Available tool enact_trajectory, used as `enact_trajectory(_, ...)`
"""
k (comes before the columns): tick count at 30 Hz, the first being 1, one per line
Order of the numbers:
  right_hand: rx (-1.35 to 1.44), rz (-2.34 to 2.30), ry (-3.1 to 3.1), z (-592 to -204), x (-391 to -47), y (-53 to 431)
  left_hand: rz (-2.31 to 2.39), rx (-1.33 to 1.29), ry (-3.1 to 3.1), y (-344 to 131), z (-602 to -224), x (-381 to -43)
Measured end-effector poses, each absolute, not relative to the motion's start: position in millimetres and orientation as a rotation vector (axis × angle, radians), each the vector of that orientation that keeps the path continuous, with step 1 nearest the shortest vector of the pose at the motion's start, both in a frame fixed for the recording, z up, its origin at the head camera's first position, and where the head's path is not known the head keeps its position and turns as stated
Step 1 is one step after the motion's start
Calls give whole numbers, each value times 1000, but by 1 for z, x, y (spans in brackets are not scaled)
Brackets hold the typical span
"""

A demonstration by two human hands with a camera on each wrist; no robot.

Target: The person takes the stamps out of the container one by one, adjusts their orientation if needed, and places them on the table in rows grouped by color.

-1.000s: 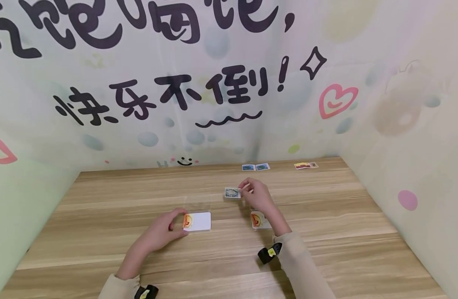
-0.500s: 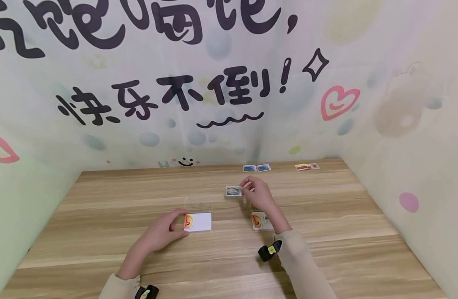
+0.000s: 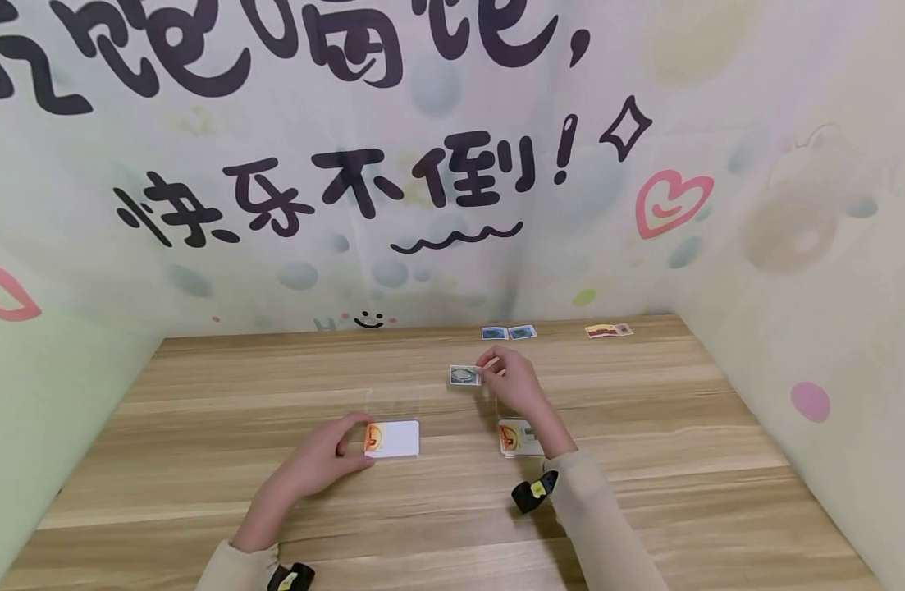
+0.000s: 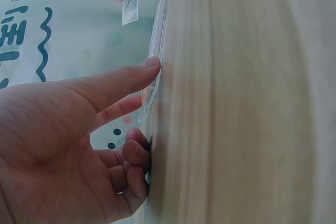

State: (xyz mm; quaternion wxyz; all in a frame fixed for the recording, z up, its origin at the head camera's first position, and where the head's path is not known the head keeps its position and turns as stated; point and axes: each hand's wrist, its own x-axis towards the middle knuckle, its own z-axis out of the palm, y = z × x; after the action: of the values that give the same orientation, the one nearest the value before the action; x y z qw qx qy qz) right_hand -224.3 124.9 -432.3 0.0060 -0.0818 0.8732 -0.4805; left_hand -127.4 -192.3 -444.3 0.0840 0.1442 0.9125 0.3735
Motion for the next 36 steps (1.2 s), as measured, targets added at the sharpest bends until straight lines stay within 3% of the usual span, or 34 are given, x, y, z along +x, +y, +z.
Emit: enact_trajectory(36, -185, -1428, 2753, -426, -239, 129, 1115, 420, 2726, -191, -444, -127)
